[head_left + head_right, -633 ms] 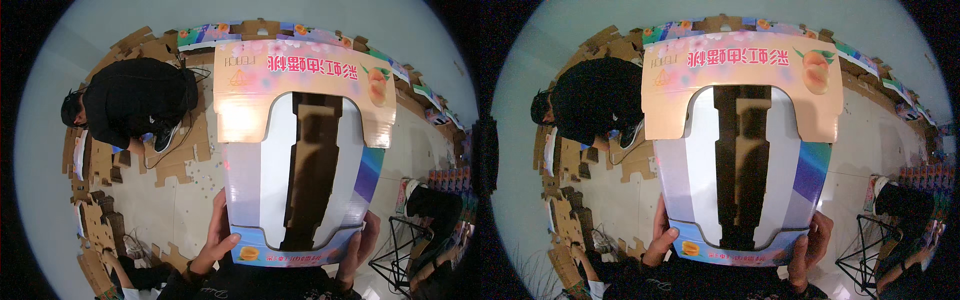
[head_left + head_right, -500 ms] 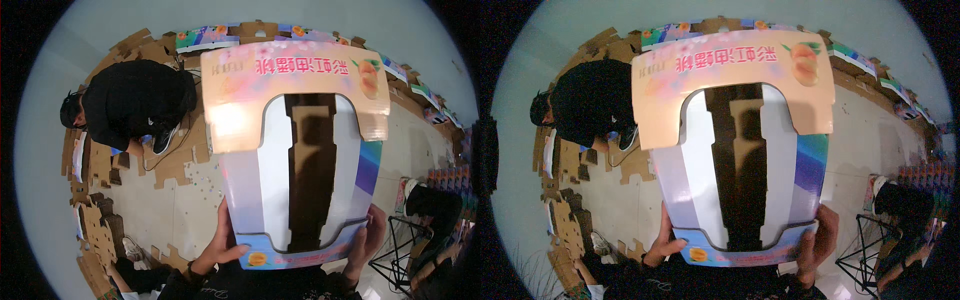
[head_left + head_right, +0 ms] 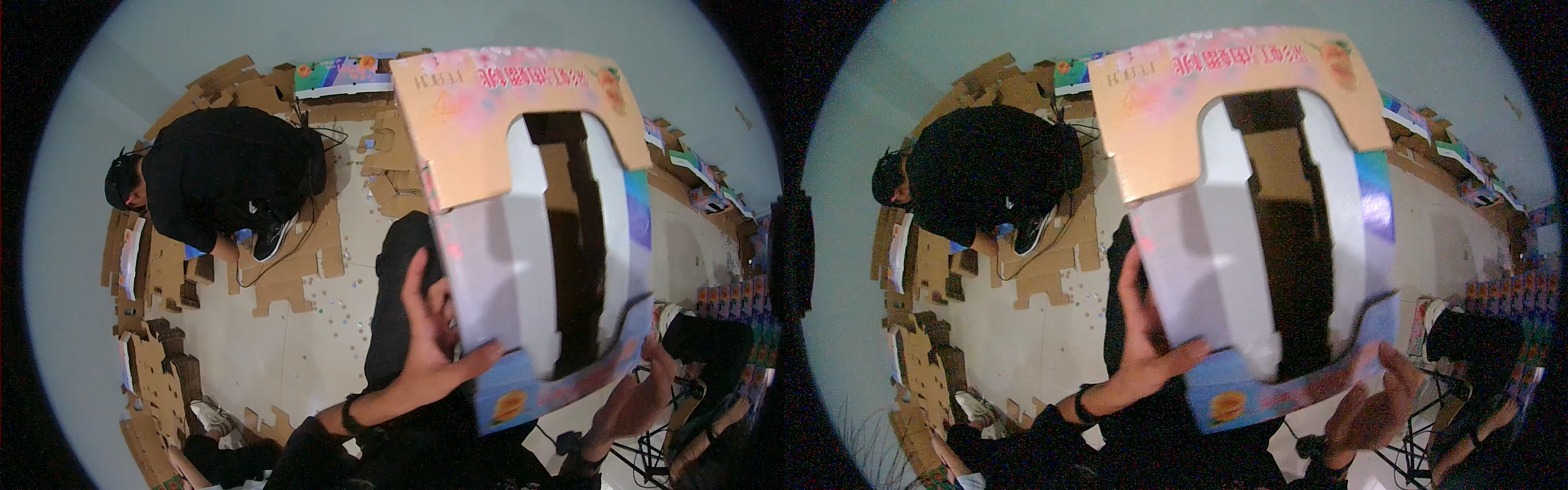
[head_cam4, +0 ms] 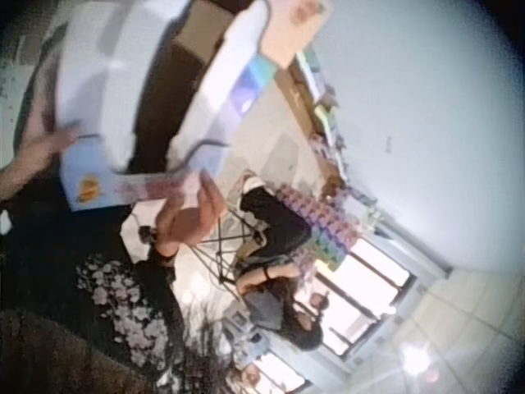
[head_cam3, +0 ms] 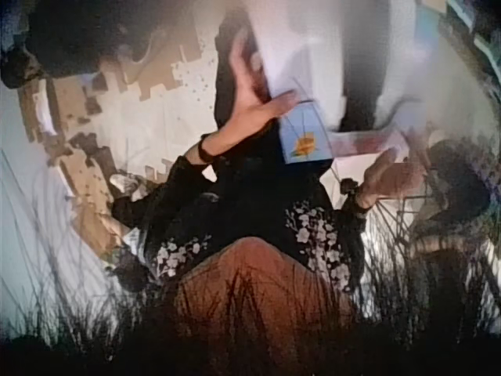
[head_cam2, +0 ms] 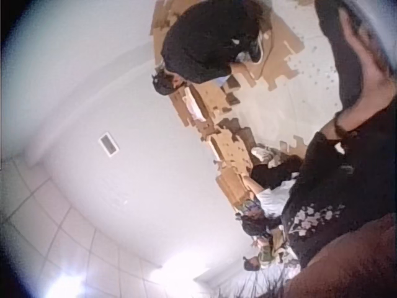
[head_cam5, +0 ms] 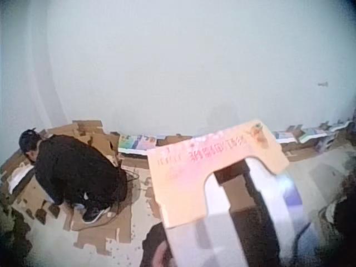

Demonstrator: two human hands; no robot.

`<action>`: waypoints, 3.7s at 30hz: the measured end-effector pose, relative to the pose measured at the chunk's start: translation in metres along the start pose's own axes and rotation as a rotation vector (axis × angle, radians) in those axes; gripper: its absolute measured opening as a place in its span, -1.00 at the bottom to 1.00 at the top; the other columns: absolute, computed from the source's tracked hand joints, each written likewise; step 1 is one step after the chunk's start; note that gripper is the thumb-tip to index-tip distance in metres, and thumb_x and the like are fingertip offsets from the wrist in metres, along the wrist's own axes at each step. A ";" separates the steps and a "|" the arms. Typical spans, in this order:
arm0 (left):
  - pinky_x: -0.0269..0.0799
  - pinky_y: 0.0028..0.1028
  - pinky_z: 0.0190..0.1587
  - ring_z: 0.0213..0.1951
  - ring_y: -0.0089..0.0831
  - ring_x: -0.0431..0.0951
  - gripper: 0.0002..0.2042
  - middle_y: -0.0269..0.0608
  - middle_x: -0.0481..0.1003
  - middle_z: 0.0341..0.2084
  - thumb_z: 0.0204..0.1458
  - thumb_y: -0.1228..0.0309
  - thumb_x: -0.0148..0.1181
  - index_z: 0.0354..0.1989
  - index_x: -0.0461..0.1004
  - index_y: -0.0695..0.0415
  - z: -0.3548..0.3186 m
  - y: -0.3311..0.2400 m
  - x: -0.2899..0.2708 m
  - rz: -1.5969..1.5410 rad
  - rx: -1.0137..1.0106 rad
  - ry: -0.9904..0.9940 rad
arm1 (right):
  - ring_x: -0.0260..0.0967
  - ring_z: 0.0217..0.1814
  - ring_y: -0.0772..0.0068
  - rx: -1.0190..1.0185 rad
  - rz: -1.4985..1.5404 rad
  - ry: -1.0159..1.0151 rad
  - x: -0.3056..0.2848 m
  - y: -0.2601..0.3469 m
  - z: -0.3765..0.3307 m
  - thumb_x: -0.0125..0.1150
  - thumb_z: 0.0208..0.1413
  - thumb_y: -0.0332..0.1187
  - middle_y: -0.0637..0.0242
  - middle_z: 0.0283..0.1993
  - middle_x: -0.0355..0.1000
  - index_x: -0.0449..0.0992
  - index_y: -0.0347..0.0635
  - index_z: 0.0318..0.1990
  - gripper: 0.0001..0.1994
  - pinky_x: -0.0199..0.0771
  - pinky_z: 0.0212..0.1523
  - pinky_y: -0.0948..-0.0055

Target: Assembling colorful printed cardboard fruit boxes from flat sheets.

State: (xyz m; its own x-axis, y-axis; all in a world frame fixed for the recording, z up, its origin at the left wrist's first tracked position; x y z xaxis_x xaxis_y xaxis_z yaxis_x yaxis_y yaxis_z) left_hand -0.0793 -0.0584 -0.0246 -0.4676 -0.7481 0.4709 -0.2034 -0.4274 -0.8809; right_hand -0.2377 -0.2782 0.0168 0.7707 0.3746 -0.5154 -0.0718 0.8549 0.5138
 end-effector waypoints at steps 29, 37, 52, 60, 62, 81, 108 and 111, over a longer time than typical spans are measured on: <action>0.38 -0.12 0.28 0.26 -0.02 0.36 -0.38 0.00 0.31 0.21 0.23 0.36 0.28 0.42 0.19 0.20 0.049 0.053 0.043 0.416 0.341 0.544 | 0.23 0.43 -0.21 0.809 -1.037 0.195 0.073 -0.397 -0.264 0.57 -0.17 0.12 -0.12 0.37 0.33 0.34 -0.28 0.34 -0.04 0.23 0.36 -0.08; 0.39 -0.16 0.26 0.22 -0.03 0.40 -0.47 0.04 0.39 0.14 0.27 0.28 0.19 0.33 0.30 0.29 0.049 0.054 0.039 0.564 0.280 0.642 | 0.22 0.47 -0.01 0.960 0.003 0.190 0.239 -0.472 -0.195 0.41 0.19 -0.20 -0.16 0.46 0.20 0.14 -0.36 0.47 -0.20 0.28 0.42 0.12; 0.28 -0.14 0.37 0.27 -0.06 0.39 -0.50 0.08 0.41 0.21 0.31 0.28 0.09 0.29 0.35 0.41 0.052 0.047 0.030 0.635 0.323 0.700 | 0.33 0.39 0.01 0.908 -0.476 0.397 0.329 -0.558 -0.138 0.40 0.15 0.02 -0.14 0.41 0.31 0.03 -0.38 0.52 -0.03 0.31 0.36 0.18; 0.25 -0.20 0.39 0.28 -0.07 0.40 -0.46 0.11 0.40 0.21 0.27 0.23 0.12 0.29 0.36 0.39 0.052 0.053 0.031 0.577 0.282 0.720 | 0.52 0.12 0.08 0.867 -0.194 0.193 0.322 -0.542 -0.167 0.39 0.16 -0.23 -0.16 0.28 0.36 0.05 -0.39 0.49 -0.15 0.52 0.18 0.24; 0.25 -0.20 0.39 0.28 -0.07 0.40 -0.46 0.11 0.41 0.20 0.26 0.22 0.13 0.28 0.36 0.39 0.051 0.051 0.031 0.605 0.285 0.730 | 0.52 0.11 0.13 0.713 -0.313 0.140 0.321 -0.519 -0.159 0.39 0.18 -0.22 -0.12 0.22 0.40 0.09 -0.40 0.47 -0.18 0.54 0.14 0.26; 0.28 -0.02 0.38 0.32 0.03 0.31 -0.43 0.07 0.26 0.33 0.14 0.38 0.27 0.35 0.31 0.21 0.042 0.066 0.033 0.693 0.181 0.823 | 0.28 -0.60 0.58 1.117 0.913 0.024 0.203 -0.255 0.100 0.19 0.31 -0.09 0.40 -0.48 0.40 0.52 -0.20 -0.30 -0.67 0.27 -0.56 0.61; 0.08 0.14 0.47 0.47 0.36 0.07 -0.46 0.27 0.05 0.49 -0.05 0.40 0.42 0.19 0.54 -0.20 0.107 0.062 0.022 1.044 0.618 0.050 | 0.55 -0.38 0.49 0.866 1.274 0.941 0.155 0.085 -0.057 0.30 0.24 -0.47 0.34 -0.33 0.55 0.50 -0.23 -0.08 -0.85 0.58 -0.37 0.39; 0.16 0.11 0.44 0.48 0.23 0.11 -0.57 0.08 0.15 0.49 0.00 0.42 0.33 0.11 0.59 -0.13 0.089 0.060 0.013 1.066 0.603 0.306 | 0.60 -0.29 0.43 0.515 1.085 1.037 0.142 0.061 -0.059 0.40 0.20 -0.40 0.32 -0.33 0.59 0.57 -0.20 -0.14 -0.84 0.61 -0.26 0.37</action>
State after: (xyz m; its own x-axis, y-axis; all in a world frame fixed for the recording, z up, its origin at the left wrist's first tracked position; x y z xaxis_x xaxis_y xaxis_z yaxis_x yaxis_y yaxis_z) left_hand -0.0212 -0.1395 -0.0672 -0.3531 -0.7495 -0.5599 0.7827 0.0912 -0.6157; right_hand -0.1703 -0.1517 -0.0650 -0.2652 0.9565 0.1213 0.1019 -0.0973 0.9900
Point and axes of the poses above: each hand's wrist, its own z-axis towards the middle knuckle, its own x-axis out of the palm, y = z × x, the point moved 1 cm from there along z, towards the middle knuckle
